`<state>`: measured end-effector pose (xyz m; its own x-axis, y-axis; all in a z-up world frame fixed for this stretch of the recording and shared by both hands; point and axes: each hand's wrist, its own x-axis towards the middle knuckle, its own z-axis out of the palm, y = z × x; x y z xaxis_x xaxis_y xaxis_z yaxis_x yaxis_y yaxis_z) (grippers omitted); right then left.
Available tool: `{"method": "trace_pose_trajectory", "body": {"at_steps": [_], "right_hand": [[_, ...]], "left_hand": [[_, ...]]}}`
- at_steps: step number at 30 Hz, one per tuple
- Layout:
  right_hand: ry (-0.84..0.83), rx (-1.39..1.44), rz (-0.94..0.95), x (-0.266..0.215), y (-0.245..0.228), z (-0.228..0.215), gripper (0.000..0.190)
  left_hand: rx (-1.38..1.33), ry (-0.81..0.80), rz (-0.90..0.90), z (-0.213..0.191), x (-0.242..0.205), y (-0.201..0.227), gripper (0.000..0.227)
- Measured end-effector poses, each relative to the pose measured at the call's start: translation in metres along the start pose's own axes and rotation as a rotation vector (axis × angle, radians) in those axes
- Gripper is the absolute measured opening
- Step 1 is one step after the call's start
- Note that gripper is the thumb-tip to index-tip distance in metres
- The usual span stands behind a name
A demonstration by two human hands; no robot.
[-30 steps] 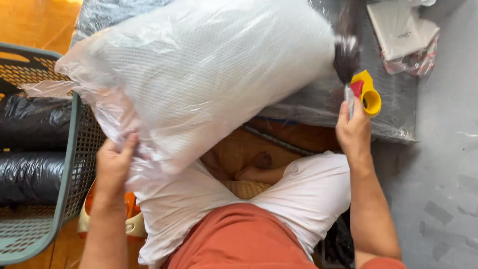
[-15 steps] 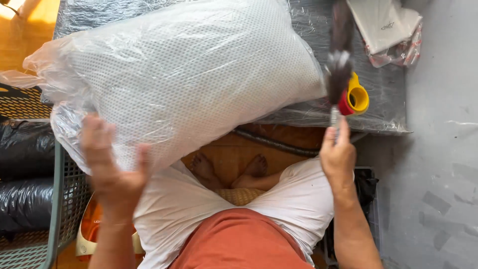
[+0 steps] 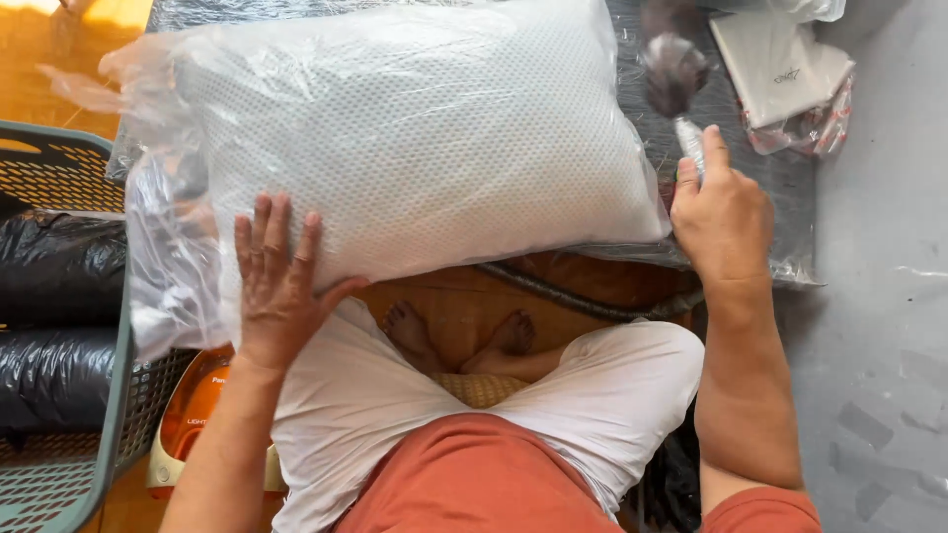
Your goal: The person stuffs a cushion into a plastic bag, brushes it off, and uses a vacuum hose to extract air and compress the cushion.
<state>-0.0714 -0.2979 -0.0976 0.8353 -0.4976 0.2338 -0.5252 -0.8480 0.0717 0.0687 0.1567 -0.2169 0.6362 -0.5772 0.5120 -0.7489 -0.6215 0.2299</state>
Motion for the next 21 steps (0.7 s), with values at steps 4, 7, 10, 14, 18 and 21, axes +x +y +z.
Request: {"method": "trace_pose_trajectory", "body": {"at_steps": [4, 7, 10, 14, 18, 21], "right_hand": [[-0.016, 0.432, -0.001, -0.005, -0.011, 0.026, 0.038], [0.146, 0.515, -0.182, -0.017, -0.023, 0.060, 0.031], [-0.120, 0.735, 0.146, -0.065, -0.061, 0.063, 0.040], [-0.264, 0.839, -0.274, -0.154, -0.092, 0.037, 0.022], [-0.196, 0.587, -0.611, -0.174, -0.074, 0.022, 0.040], [-0.268, 0.677, -0.190, -0.164, 0.008, 0.091, 0.018]], "left_hand": [[-0.062, 0.176, 0.124, 0.001, 0.019, -0.036, 0.098], [0.176, 0.017, -0.155, -0.004, 0.021, -0.038, 0.110], [0.210, 0.283, -0.408, 0.002, 0.034, -0.018, 0.096], [-0.700, 0.180, -0.657, 0.026, 0.042, -0.012, 0.053], [-0.907, 0.029, -0.651, 0.036, 0.068, -0.034, 0.074], [-0.911, -0.067, -0.620, 0.027, 0.104, -0.030, 0.087]]}}
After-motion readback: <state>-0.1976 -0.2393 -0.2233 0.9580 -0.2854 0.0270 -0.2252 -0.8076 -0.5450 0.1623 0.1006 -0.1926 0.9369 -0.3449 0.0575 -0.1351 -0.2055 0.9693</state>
